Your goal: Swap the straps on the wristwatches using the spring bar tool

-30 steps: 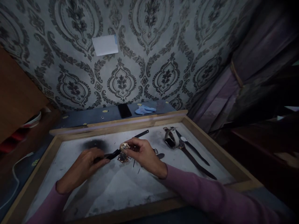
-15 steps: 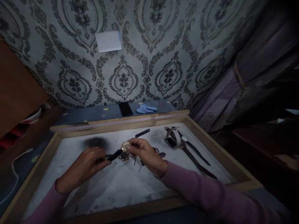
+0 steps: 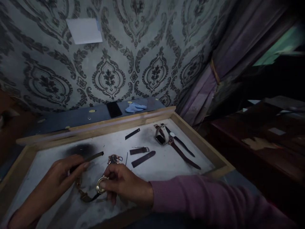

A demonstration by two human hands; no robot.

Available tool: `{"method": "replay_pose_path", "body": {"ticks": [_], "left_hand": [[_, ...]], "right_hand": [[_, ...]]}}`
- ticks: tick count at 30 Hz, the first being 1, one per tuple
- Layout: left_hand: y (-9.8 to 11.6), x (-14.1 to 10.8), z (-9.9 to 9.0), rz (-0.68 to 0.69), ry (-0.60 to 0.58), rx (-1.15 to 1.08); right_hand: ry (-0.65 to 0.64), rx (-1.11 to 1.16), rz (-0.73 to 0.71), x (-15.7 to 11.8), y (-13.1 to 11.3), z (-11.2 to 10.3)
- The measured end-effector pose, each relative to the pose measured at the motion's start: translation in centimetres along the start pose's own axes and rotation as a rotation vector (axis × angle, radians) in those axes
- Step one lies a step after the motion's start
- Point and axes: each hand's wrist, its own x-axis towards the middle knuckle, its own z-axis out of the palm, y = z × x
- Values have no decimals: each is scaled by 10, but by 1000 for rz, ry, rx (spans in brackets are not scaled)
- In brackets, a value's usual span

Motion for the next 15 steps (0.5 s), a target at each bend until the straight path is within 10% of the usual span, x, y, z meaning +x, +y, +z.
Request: {"method": "replay_pose_path", "body": {"ticks": [15], "left_hand": [[14,2,17,-70,-137,-252]], "right_hand": [[54,109,55,1,-6,-11]]}}
